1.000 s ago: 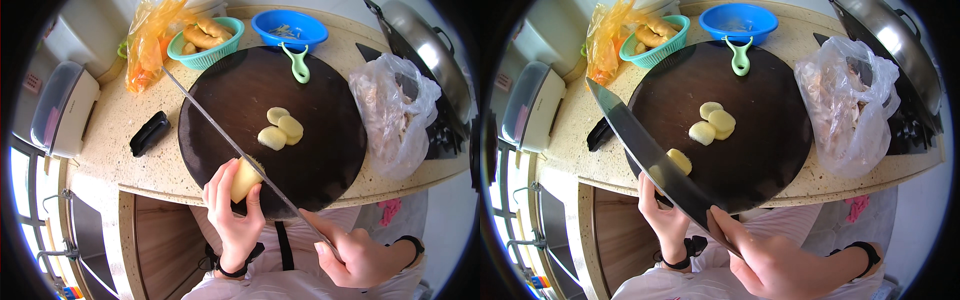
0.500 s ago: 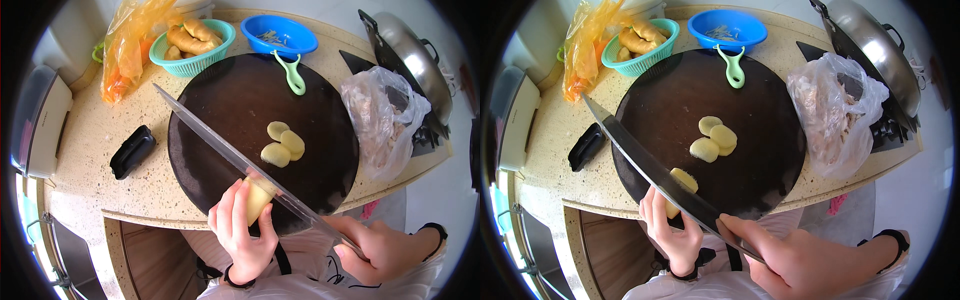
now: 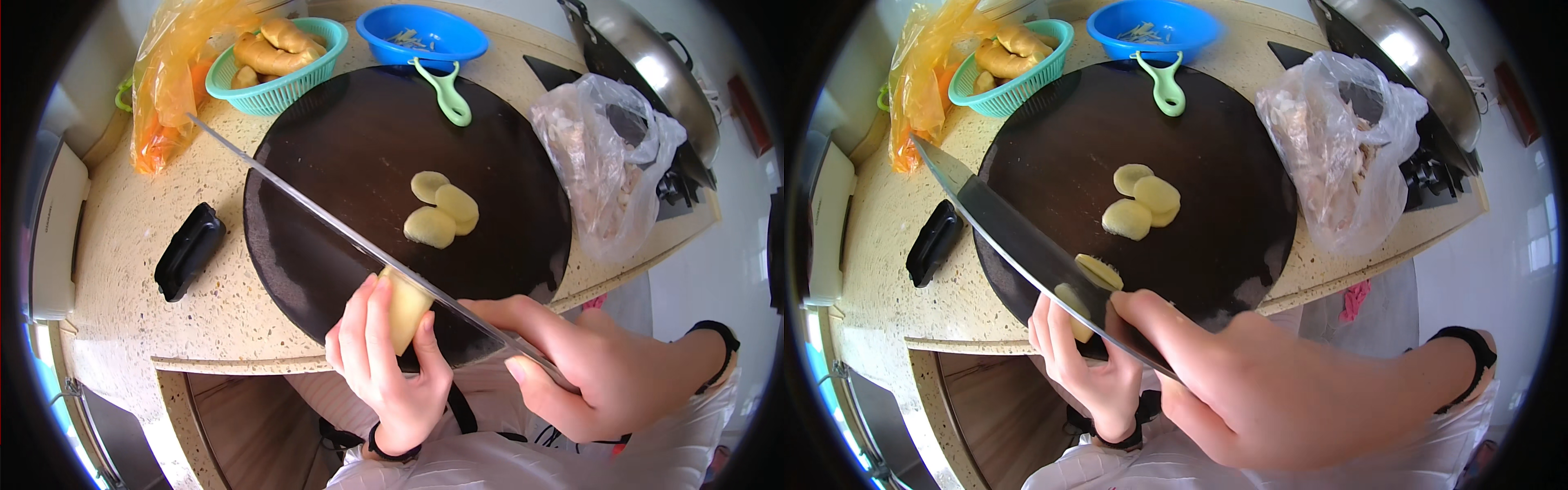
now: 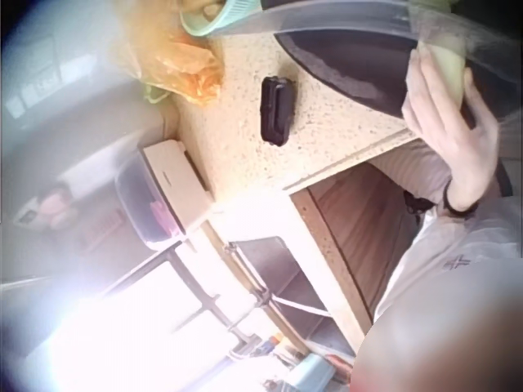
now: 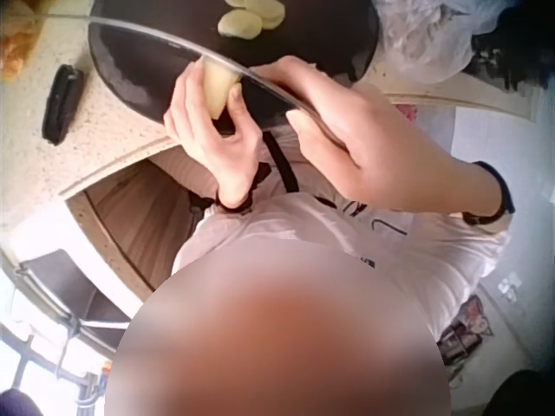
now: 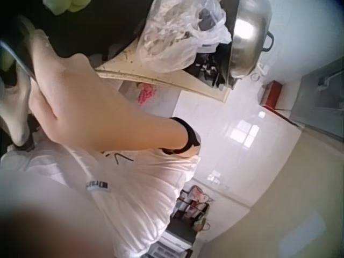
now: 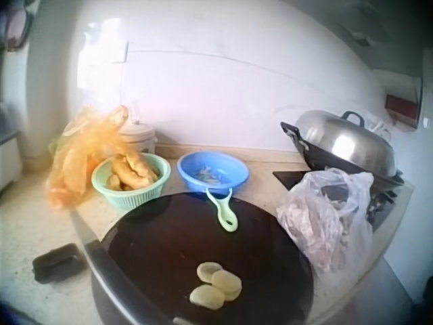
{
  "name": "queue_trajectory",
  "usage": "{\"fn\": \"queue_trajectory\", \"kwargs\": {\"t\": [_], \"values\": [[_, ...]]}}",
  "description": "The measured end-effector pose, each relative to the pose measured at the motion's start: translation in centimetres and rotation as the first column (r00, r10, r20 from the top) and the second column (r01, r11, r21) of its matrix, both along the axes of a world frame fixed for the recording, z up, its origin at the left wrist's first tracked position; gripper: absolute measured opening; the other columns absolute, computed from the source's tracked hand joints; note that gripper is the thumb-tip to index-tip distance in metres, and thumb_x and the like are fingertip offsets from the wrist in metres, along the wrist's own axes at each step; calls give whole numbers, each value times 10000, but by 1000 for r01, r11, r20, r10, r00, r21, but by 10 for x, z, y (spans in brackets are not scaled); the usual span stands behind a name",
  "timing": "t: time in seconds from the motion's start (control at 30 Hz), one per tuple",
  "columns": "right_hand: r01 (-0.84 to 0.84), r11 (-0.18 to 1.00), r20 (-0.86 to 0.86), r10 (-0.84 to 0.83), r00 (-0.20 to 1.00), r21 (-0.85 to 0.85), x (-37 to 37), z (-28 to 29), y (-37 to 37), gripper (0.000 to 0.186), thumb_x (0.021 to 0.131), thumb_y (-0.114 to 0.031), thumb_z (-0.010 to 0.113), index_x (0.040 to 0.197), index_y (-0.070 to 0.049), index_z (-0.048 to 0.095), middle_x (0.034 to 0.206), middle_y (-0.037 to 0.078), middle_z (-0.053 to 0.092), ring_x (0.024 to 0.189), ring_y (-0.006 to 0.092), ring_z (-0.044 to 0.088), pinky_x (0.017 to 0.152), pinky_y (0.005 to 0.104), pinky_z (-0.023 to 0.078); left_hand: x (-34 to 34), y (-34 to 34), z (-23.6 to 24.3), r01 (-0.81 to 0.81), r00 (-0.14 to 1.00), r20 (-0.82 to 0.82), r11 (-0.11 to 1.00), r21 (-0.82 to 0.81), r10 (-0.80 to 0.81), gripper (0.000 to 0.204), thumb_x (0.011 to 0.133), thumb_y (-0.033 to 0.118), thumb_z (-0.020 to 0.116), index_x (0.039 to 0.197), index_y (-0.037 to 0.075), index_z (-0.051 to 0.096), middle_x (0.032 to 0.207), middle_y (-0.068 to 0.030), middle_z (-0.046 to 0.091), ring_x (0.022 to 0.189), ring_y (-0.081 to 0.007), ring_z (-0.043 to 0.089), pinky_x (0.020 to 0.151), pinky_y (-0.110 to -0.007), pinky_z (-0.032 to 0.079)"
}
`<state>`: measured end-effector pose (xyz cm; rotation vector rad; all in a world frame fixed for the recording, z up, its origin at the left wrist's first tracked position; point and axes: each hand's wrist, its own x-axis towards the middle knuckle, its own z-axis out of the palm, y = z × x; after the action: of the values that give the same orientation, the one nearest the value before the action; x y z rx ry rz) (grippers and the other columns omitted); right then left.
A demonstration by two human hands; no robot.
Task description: The recorder is slicing a piece of ginger on a cutting board using a large kitchen knife.
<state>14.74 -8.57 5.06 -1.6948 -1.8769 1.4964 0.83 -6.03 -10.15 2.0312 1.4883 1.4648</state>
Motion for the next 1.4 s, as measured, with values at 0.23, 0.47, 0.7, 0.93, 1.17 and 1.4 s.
{"fn": "queue_trajectory", "kwargs": {"t": [0.23,0.47,0.7,0.93,1.17,1.4], "values": [[27,992,10,-28,1000,120,6,-16,-13,411,902,-34,457,1299,32,374,659,27,457,525,92,416,515,263,361,0,1,-3,19,999,36,998,55,-21,478,733,57,707,1181,-4,554,1139,-144,597,977,-288,565,881,-371,370],[64,987,58,-73,996,150,10,-8,-49,421,877,-20,486,1263,100,369,553,34,436,423,120,424,436,280,340,-1,1,-1,31,999,43,999,14,-31,455,741,30,692,1174,-1,556,1125,-143,596,980,-282,566,889,-369,368],[53,998,106,-56,993,28,21,-6,-67,524,895,-62,489,1374,52,311,667,128,579,436,183,543,449,295,437,-2,3,-3,47,998,41,998,48,-49,483,727,48,706,1183,-6,556,1124,-147,597,960,-279,569,869,-364,374],[44,992,138,-28,990,-116,21,10,-48,530,893,-63,486,1372,50,288,718,140,596,467,193,563,472,304,456,-3,4,-4,60,997,41,998,31,-61,498,715,50,709,1186,-12,561,1124,-160,599,978,-281,573,868,-367,378],[85,996,117,-84,990,-6,4,9,-25,300,860,-19,498,1106,107,383,504,-8,355,363,109,327,391,292,270,-1,3,-3,48,998,46,998,35,-49,481,708,72,717,1158,-27,580,1117,-164,609,965,-281,589,872,-364,382],[96,995,9,-96,995,5,-9,-2,11,305,881,-31,479,1144,85,379,543,-14,372,442,76,355,450,259,291,0,4,-4,31,998,57,999,25,-32,463,717,119,720,1139,-26,599,1098,-161,622,936,-277,607,850,-352,390]]}}
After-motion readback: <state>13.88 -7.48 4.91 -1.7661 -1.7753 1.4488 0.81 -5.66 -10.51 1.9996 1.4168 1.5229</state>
